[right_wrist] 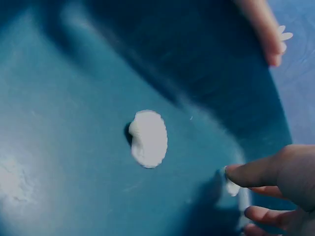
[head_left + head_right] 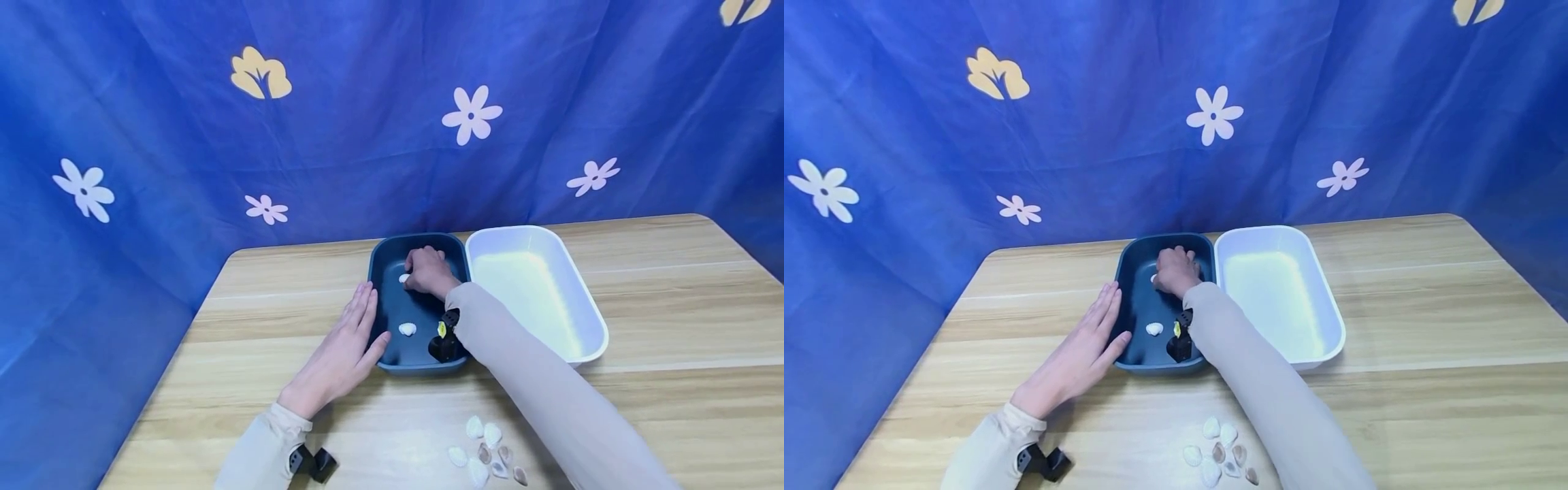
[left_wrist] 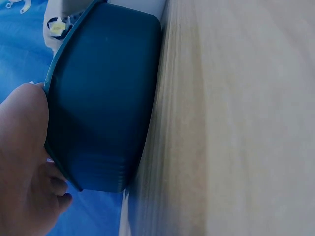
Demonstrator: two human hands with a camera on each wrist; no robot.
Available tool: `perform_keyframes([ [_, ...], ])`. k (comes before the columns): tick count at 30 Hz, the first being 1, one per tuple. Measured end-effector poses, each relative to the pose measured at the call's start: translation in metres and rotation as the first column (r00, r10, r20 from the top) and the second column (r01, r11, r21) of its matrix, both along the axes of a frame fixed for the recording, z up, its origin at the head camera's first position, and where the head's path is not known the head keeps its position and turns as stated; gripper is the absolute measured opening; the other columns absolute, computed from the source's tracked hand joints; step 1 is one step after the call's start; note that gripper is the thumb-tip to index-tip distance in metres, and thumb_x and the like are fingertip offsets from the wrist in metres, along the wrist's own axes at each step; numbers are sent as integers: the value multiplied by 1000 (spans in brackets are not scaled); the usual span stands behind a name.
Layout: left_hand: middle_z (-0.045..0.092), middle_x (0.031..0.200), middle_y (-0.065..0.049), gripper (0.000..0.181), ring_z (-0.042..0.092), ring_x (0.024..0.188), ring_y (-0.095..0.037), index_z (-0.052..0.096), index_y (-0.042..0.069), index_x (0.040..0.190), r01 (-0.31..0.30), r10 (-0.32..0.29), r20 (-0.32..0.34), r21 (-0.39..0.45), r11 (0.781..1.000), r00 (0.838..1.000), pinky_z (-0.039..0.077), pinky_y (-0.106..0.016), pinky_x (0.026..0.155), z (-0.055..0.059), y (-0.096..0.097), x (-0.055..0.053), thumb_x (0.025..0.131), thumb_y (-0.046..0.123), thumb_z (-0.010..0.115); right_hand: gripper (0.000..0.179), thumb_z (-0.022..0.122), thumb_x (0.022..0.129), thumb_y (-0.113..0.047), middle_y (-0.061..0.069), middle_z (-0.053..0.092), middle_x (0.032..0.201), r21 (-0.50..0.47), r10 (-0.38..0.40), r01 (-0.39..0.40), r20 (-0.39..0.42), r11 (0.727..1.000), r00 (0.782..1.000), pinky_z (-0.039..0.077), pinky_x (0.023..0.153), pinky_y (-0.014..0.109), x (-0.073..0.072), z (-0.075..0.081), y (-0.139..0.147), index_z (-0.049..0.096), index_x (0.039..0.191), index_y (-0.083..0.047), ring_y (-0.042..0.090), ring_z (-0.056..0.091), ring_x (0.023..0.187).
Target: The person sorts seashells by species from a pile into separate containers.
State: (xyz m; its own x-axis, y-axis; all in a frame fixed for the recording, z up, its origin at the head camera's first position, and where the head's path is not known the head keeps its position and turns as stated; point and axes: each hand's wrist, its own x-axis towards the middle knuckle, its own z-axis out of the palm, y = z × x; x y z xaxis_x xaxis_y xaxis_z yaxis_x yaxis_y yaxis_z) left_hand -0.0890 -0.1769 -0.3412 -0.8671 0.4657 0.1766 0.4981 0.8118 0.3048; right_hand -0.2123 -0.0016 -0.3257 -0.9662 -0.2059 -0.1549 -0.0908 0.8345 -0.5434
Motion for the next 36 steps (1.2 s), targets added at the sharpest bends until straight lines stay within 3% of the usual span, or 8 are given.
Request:
perform_keyframes([
  [7, 10, 160, -16, 66, 2, 148, -23, 18, -6, 151, -1, 1, 14, -2, 1000, 1000, 15, -44, 118, 0, 0, -7, 102, 32, 44, 34, 75, 85, -18, 9, 62, 117, -215, 83, -74, 31, 974, 996, 48, 94, 37, 9, 41, 9, 64, 115, -8, 24, 57, 106],
  [11, 9, 160, -17, 66, 2, 148, -24, 17, -6, 151, 4, -4, 14, -5, 1000, 1000, 15, -45, 118, 2, 0, -11, 102, 32, 44, 31, 73, 87, -20, 7, 64, 118, -332, 181, -176, -18, 927, 983, 49, 94, 34, 36, 68, 25, 65, 115, -10, 22, 60, 107],
  [15, 8, 161, -16, 67, 0, 148, -23, 16, -4, 151, -3, 3, 21, -14, 1000, 1000, 15, -46, 118, 2, 1, -10, 103, 33, 43, 25, 73, 86, -15, 7, 67, 111, -429, 267, -287, -107, 856, 958, 53, 85, 31, 71, 77, 48, 68, 110, -8, 19, 65, 93],
  [18, 7, 161, -16, 67, 1, 148, -24, 16, -4, 151, -5, 5, 17, -17, 1000, 1000, 16, -47, 118, 2, 1, -9, 102, 33, 43, 20, 72, 86, -10, 5, 68, 105, -493, 288, -324, -150, 807, 946, 54, 80, 31, 97, 73, 67, 69, 106, -6, 16, 65, 88],
  [21, 8, 161, -17, 68, 2, 148, -25, 16, -5, 151, -4, 4, 7, -13, 1000, 1000, 16, -47, 118, 2, 1, -8, 102, 33, 43, 16, 71, 85, -8, 0, 68, 97, -515, 287, -332, -167, 790, 943, 53, 76, 30, 121, 63, 86, 70, 101, -7, 14, 63, 84],
  [29, 6, 161, -16, 68, 0, 148, -23, 18, -6, 151, -2, 2, 10, -10, 1000, 1000, 15, -45, 118, 2, 2, -6, 103, 34, 42, 14, 74, 81, -5, -10, 65, 84, -407, 200, -288, -245, 867, 949, 52, 68, 23, 171, 21, 124, 71, 92, -13, 4, 58, 74],
  [33, 6, 161, -16, 68, 1, 148, -24, 17, -6, 151, -4, 4, 15, -8, 1000, 1000, 15, -46, 118, 1, 2, -6, 102, 34, 42, 19, 76, 79, -3, -10, 65, 85, -370, 183, -320, -358, 872, 916, 52, 66, 23, 187, 8, 136, 70, 92, -16, 1, 57, 73],
  [36, 7, 160, -17, 68, 2, 148, -26, 17, -6, 151, -2, 2, 14, -11, 1000, 1000, 16, -47, 118, -1, 3, -5, 102, 34, 44, 23, 77, 77, 0, -7, 65, 86, -375, 206, -362, -394, 853, 896, 52, 64, 23, 193, 0, 141, 69, 92, -16, 1, 57, 73],
])
